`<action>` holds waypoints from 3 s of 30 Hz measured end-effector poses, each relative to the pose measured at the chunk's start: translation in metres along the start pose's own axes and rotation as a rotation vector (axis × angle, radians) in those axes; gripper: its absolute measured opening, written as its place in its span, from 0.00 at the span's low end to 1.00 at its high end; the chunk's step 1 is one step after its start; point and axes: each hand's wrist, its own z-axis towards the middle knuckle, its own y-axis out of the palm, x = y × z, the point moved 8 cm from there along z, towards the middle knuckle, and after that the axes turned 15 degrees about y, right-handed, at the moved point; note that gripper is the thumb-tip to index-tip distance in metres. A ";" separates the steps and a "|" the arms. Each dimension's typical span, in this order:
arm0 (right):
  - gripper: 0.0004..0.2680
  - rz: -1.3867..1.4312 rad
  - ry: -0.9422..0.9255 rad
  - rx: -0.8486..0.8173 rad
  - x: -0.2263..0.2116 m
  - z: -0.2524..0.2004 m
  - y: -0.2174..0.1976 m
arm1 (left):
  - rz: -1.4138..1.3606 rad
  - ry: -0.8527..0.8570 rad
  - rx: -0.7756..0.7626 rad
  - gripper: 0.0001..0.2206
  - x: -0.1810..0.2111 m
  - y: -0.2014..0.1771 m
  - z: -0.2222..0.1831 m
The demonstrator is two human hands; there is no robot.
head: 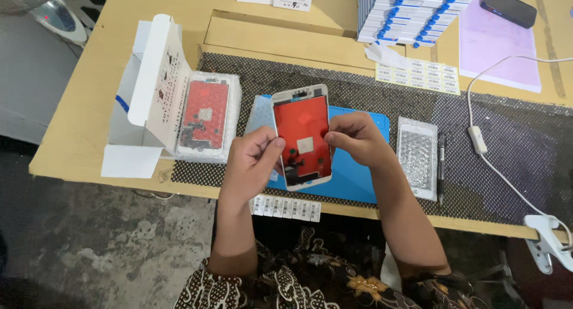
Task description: The person handles a white smartphone and its replacement components, including a screen and internal assembly, by removing them from protective plastic sleeves and aligning the new screen with the device body.
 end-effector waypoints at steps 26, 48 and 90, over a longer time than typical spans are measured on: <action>0.06 0.128 0.056 -0.066 -0.060 -0.002 0.045 | 0.034 -0.016 0.003 0.12 0.017 0.003 0.003; 0.05 0.107 0.049 -0.120 -0.065 -0.004 0.053 | 0.004 -0.065 -0.011 0.18 0.018 0.010 0.004; 0.31 0.612 -0.164 0.286 -0.075 -0.013 -0.008 | 0.577 0.732 -0.041 0.08 0.083 0.035 0.011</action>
